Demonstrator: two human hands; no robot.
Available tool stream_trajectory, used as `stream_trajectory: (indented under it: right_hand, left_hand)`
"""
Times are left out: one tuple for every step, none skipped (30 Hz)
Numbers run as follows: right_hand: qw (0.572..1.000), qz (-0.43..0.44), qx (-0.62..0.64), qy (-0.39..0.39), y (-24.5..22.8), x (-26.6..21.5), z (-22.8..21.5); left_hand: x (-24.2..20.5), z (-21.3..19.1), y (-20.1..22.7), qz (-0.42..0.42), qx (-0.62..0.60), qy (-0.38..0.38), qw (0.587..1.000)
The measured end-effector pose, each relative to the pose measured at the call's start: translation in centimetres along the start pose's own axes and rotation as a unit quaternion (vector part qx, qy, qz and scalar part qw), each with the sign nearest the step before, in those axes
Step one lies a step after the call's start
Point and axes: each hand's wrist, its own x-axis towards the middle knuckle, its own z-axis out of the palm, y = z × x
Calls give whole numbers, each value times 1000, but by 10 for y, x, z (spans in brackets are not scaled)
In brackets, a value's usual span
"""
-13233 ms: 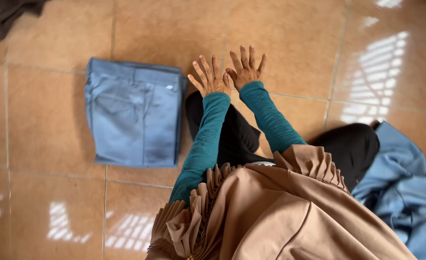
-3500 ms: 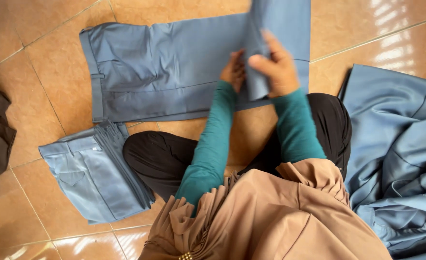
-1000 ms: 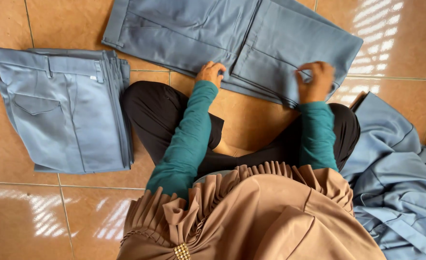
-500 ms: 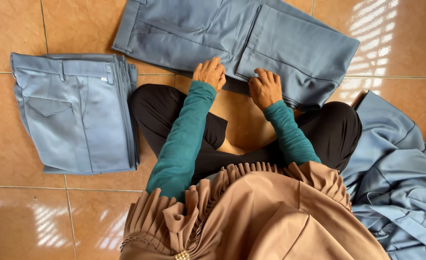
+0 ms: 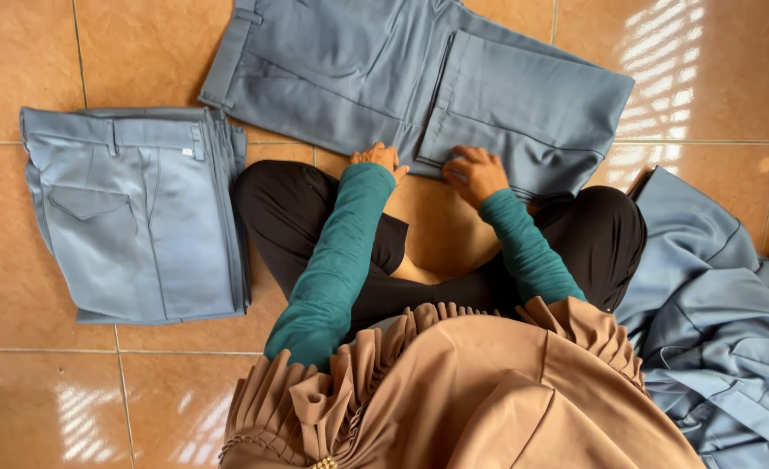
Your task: A person sits on the floor and folds several pairs of blue pants, stacking them neatly after each fold.
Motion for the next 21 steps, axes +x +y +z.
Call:
stream_trajectory:
  right_hand:
    - [996, 21, 8, 91, 17, 2, -5]
    - [983, 41, 16, 179, 33, 0, -10]
    - [983, 42, 14, 177, 67, -7, -13]
    - [965, 112, -6, 237, 100, -14, -16]
    - [938, 179, -25, 295, 134, -21, -20]
    - [938, 179, -27, 296, 156, -34, -21]
    - [917, 301, -12, 261, 178, -48, -23]
    - [881, 417, 3, 222, 202, -60, -26]
    - [881, 417, 1, 225, 233, -73, -7]
    - [857, 495, 73, 122, 264, -88, 13]
    - [816, 560, 144, 16, 296, -102, 33]
    - [816, 560, 144, 17, 303, -104, 37]
    - [763, 573, 295, 42, 309, -106, 41]
    - [691, 571, 439, 64, 315, -110, 46]
    - [691, 571, 439, 64, 290, -105, 21]
    - [676, 556, 479, 71, 267, -99, -5]
    - [660, 539, 518, 77, 242, -93, -31]
    - [661, 538, 517, 78, 236, -96, -43]
    - [642, 505, 562, 128, 229, -99, -55]
    - [620, 468, 604, 177, 224, -99, -68]
    - [622, 466, 604, 177, 181, -91, -109]
  left_hand:
    - [6, 3, 3, -1, -26, 51, 998]
    - [10, 9, 7, -2, -55, 99, 994]
    - [18, 16, 16, 0, -57, 98, 994]
    - [26, 23, 24, 30, -90, 160, 983]
    - [33, 29, 33, 59, -123, 221, 966]
    - [29, 27, 47, 61, -124, 222, 965]
    - [24, 24, 61, 67, -114, 225, 965]
    - [20, 20, 76, 74, -104, 229, 965]
    - [30, 30, 78, 77, -105, 232, 964]
    - [39, 42, 80, 61, -72, 240, 966]
    - [48, 53, 82, 45, -39, 247, 967]
    - [51, 56, 81, 46, -40, 248, 967]
    - [53, 59, 80, 44, -28, 254, 966]
    - [54, 64, 78, 42, -16, 259, 965]
    - [54, 63, 79, 42, -16, 258, 965]
    - [54, 61, 80, 36, -18, 249, 968]
    - [55, 59, 81, 30, -20, 241, 970]
    - [56, 59, 83, 29, -21, 242, 970]
    - [57, 59, 86, 17, -5, 223, 975]
    - [60, 58, 88, 4, 9, 205, 979]
    - [58, 52, 96, 3, 8, 207, 978]
